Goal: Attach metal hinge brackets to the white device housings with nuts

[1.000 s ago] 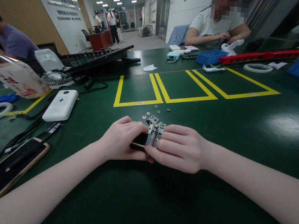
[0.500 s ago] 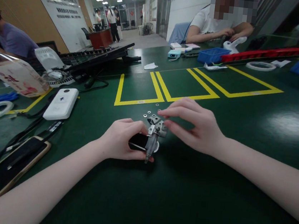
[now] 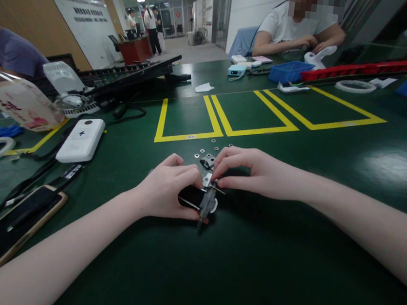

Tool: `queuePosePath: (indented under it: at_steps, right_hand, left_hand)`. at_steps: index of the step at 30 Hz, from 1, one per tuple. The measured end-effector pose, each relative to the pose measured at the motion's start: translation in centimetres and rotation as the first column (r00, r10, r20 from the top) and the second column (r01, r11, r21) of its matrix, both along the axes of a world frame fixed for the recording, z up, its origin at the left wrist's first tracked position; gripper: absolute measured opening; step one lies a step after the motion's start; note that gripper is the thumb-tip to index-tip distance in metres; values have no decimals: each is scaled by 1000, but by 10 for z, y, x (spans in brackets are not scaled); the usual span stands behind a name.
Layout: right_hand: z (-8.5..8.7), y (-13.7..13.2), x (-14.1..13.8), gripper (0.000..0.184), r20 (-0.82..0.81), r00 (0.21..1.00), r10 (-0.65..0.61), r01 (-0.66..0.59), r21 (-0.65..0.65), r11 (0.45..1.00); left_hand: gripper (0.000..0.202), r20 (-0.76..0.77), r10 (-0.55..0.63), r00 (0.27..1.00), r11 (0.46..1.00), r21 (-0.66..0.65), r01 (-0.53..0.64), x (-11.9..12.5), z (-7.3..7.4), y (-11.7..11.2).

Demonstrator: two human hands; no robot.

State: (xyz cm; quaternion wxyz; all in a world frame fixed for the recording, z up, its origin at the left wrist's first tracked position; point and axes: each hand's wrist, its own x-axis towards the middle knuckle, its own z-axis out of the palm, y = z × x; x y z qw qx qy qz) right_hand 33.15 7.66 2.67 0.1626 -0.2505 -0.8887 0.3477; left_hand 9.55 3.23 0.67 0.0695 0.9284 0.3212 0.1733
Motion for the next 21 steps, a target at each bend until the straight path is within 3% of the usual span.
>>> queuePosePath:
  at_steps: [4, 7, 11, 13, 15, 17, 21]
  right_hand:
    - [-5, 0, 0, 19, 54, 998, 45, -45, 0, 999]
    - [-12, -1, -1, 19, 64, 996, 56, -57, 8, 998]
    - [-19, -5, 0, 17, 25, 999, 33, -34, 46, 998]
    - [-22, -8, 2, 15, -4, 1000, 10, -10, 55, 998]
    - [-25, -11, 2, 14, -30, 999, -17, 18, 58, 998]
    - [-27, -14, 1, 13, -49, 998, -48, 52, 71, 996]
    - [-29, -25, -6, 10, -44, 993, -113, 119, 158, 980]
  left_hand:
    - [41, -43, -58, 997, 998, 26, 60, 0, 3, 1]
    - [40, -82, -91, 992, 985, 138, 102, -1, 6, 0]
    - [26, -96, -190, 977, 884, 416, 213, -3, 4, -6]
    - [14, -123, -232, 965, 839, 477, 262, -5, 5, -12]
    - [8, -164, -187, 969, 839, 487, 244, -6, 8, -19]
    - [2, -155, -109, 982, 874, 456, 169, -7, 12, -27]
    - [13, -242, 128, 962, 938, 343, -38, -11, 14, -46]
